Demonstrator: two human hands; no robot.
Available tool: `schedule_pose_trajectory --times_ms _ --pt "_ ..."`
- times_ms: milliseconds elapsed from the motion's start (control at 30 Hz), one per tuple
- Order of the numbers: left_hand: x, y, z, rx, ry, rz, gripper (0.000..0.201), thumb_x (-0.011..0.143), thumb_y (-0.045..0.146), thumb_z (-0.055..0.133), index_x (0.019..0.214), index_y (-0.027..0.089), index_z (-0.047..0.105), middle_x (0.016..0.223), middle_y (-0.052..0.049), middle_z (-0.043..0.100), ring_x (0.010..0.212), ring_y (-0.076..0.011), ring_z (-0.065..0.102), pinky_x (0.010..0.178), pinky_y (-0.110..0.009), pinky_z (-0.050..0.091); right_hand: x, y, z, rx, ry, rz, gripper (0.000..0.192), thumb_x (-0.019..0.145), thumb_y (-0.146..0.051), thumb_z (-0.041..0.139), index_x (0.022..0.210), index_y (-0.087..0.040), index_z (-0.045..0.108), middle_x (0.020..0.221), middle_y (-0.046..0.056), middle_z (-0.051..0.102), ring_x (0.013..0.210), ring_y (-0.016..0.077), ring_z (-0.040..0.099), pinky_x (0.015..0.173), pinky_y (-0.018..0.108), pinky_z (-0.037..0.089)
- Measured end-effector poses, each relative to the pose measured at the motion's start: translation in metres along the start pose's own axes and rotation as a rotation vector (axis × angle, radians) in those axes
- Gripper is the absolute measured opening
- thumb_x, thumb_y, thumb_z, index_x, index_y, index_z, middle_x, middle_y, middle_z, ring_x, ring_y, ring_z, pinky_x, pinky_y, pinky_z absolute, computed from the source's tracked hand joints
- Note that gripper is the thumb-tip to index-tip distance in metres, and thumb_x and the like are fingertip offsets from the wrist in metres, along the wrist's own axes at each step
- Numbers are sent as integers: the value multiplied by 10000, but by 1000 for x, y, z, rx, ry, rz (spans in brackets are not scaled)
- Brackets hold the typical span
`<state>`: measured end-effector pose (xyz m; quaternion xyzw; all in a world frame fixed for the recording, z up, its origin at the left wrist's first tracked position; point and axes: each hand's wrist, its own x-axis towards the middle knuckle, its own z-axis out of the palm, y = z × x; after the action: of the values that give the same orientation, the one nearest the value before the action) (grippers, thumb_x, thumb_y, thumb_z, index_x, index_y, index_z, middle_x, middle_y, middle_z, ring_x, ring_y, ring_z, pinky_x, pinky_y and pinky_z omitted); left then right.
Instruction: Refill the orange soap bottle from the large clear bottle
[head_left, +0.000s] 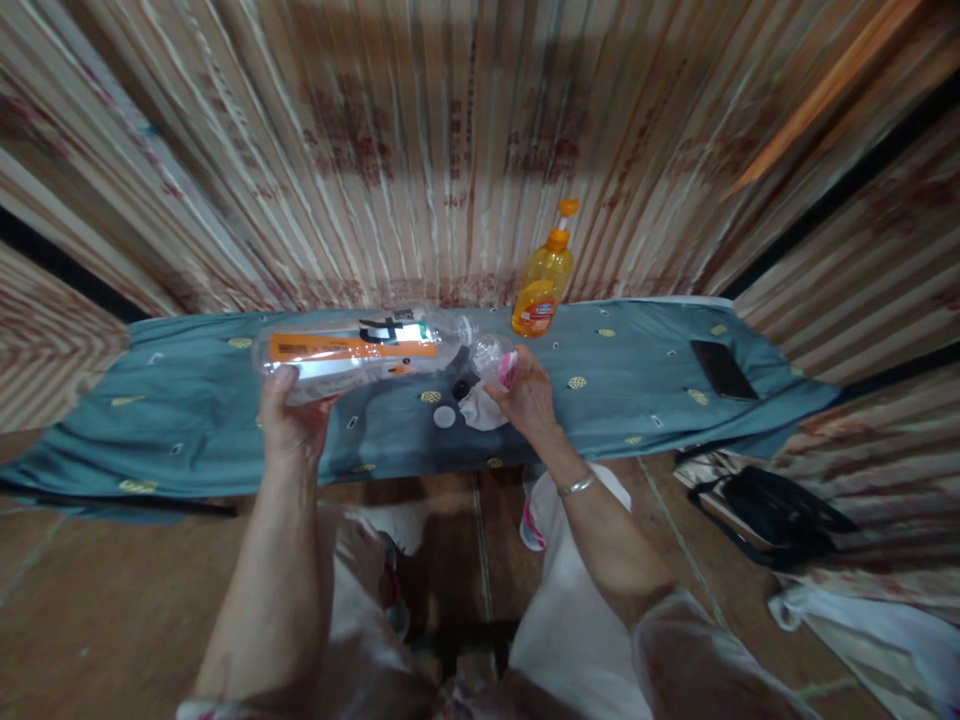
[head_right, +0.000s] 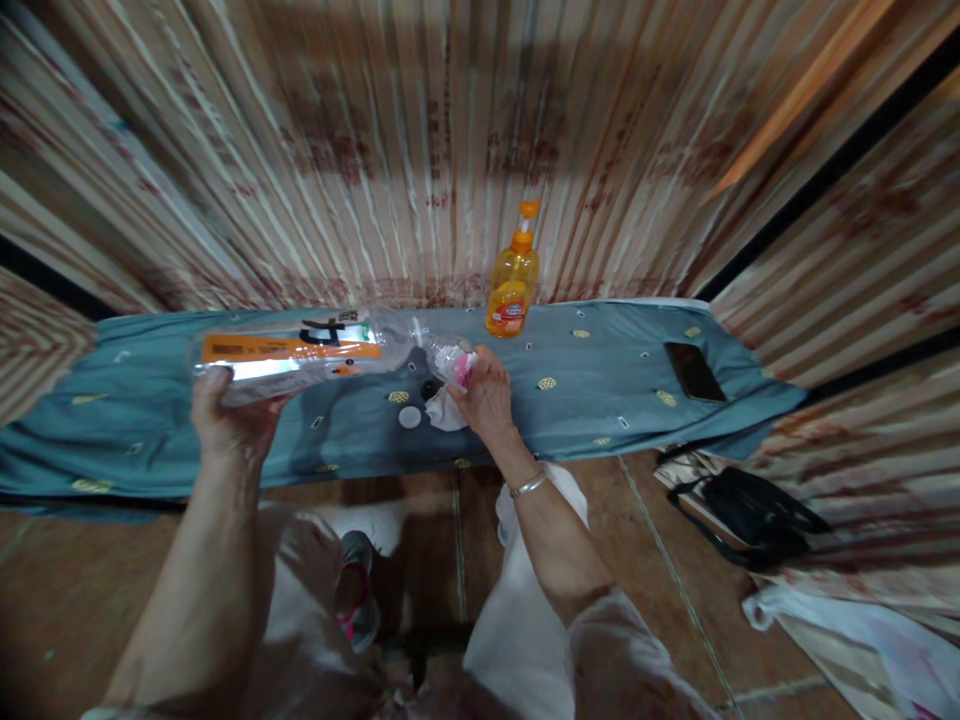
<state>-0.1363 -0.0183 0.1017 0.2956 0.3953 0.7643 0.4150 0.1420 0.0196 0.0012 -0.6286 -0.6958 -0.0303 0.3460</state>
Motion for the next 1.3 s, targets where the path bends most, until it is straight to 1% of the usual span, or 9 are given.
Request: schedule_pose_trajectory --times_ms 100,233,367,500,667,867,1133,1200,1300 --pt "-1 1 1 3 -11 -1 556 487 452 803 993 229 746 959 -59 779 991 -310 724 777 -412 635 0 0 0 0 -2 2 746 789 -307 809 1381 -73 423 1355 267 605 1288 356 589 1064 479 488" --pt "-1 2 1 3 -5 -4 594 467 462 804 1001 212 735 956 -76 774 1055 -335 707 794 -421 629 0 -1 -1 0 -7 1 751 776 -284 817 1383 -84 422 1352 252 608 1293 350 587 1060 464 489" --pt "1 1 -2 7 2 1 571 479 472 785 979 201 738 935 -72 773 978 -311 721 784 -414 631 0 -1 -1 -2 -5 -1 757 769 -274 825 1381 -79 424 1351 255 611 1291 352 589 1064 469 489" --pt "3 -1 -5 8 -14 4 585 483 472 781 998 199 740 931 -59 773 924 -277 723 799 -410 626 -1 -1 -1 5 2 -3 743 778 -286 818 1376 -74 431 1356 259 606 1290 358 588 1067 477 484" --pt "5 -3 -7 0 -6 3 564 482 464 784 984 209 745 853 -37 766 885 -262 720 799 -409 624 -1 1 0 13 3 -5 734 795 -300 801 1386 -74 430 1352 267 604 1287 359 588 1066 492 482" --pt "4 -2 -9 7 -41 6 518 501 466 778 958 223 747 869 -35 769 948 -273 718 802 -401 623 -1 5 3 20 2 -31 758 803 -308 784 1422 -101 398 1363 258 597 1289 349 584 1056 497 489" --pt "5 -3 -7 16 -5 -1 542 492 466 766 948 175 728 946 -90 762 1014 -315 706 814 -432 615 -1 3 2 23 3 -14 732 810 -309 777 1408 -105 406 1363 252 599 1291 344 584 1059 482 486" --pt "5 -3 -7 13 -3 1 533 495 458 765 948 178 729 921 -80 759 985 -303 709 805 -426 617 0 3 2 25 5 -15 738 797 -300 789 1396 -90 413 1353 256 603 1283 347 587 1058 476 487" --pt "5 -3 -9 12 -3 3 506 500 456 761 932 191 738 859 -48 756 884 -257 709 780 -404 624 -1 4 2 27 8 -21 739 801 -308 785 1400 -95 409 1349 252 604 1275 347 591 1053 483 489"
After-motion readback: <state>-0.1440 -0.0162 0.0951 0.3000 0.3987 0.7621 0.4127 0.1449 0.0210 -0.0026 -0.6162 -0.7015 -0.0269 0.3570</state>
